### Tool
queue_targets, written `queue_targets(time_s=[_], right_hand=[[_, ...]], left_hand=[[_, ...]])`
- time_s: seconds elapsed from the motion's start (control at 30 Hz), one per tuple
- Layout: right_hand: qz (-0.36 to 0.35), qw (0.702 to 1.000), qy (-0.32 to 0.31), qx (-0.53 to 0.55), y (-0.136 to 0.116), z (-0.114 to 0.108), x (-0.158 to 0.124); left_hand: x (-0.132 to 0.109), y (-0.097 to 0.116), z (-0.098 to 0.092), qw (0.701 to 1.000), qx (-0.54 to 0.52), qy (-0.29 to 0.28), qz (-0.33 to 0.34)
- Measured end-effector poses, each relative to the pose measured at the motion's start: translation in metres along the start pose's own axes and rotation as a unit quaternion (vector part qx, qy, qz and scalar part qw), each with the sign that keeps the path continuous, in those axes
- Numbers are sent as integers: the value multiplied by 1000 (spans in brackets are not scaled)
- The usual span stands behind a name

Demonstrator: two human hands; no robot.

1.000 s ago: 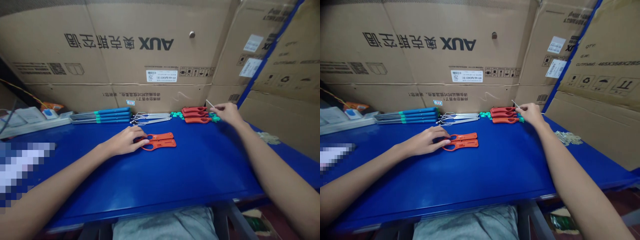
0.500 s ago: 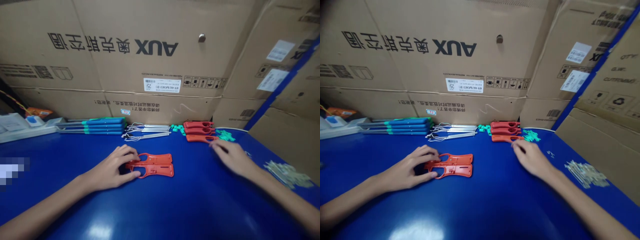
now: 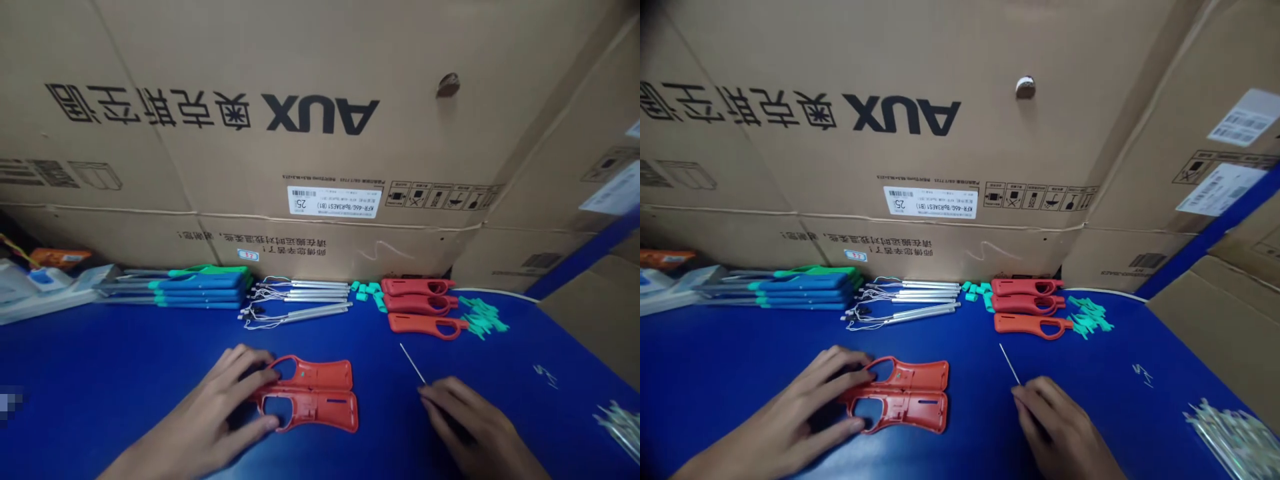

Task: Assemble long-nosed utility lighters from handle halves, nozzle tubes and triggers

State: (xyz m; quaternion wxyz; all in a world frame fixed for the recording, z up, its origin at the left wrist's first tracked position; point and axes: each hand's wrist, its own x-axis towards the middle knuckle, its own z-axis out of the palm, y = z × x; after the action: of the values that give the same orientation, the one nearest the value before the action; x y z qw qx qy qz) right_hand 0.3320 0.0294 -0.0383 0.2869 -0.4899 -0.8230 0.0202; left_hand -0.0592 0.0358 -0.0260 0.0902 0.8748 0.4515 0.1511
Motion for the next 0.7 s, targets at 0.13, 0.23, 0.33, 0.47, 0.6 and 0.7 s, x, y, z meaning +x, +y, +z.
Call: queue_targets(time_s=[0.13, 0.23, 0.33, 0.47, 0.6, 0.7], right_hand=[[69, 996, -58, 4, -18, 3, 16], [101, 988, -117, 12, -31, 4, 28], [76, 989, -127, 12, -43, 9, 37], [11, 996, -82, -13, -49, 22, 42], [-64, 996, 16, -61, -50, 37, 50], [-106, 986, 89, -95, -52, 44, 61]], left_hand=[[3, 6, -3, 1000, 2, -11, -22], [5, 10, -4, 1000, -3, -4, -24], [6, 12, -7, 1000, 0, 4, -12], [8, 15, -9, 1000, 4, 5, -10], [8, 16, -9, 1000, 18, 4, -1], [8, 14, -8, 1000, 20, 7, 8]])
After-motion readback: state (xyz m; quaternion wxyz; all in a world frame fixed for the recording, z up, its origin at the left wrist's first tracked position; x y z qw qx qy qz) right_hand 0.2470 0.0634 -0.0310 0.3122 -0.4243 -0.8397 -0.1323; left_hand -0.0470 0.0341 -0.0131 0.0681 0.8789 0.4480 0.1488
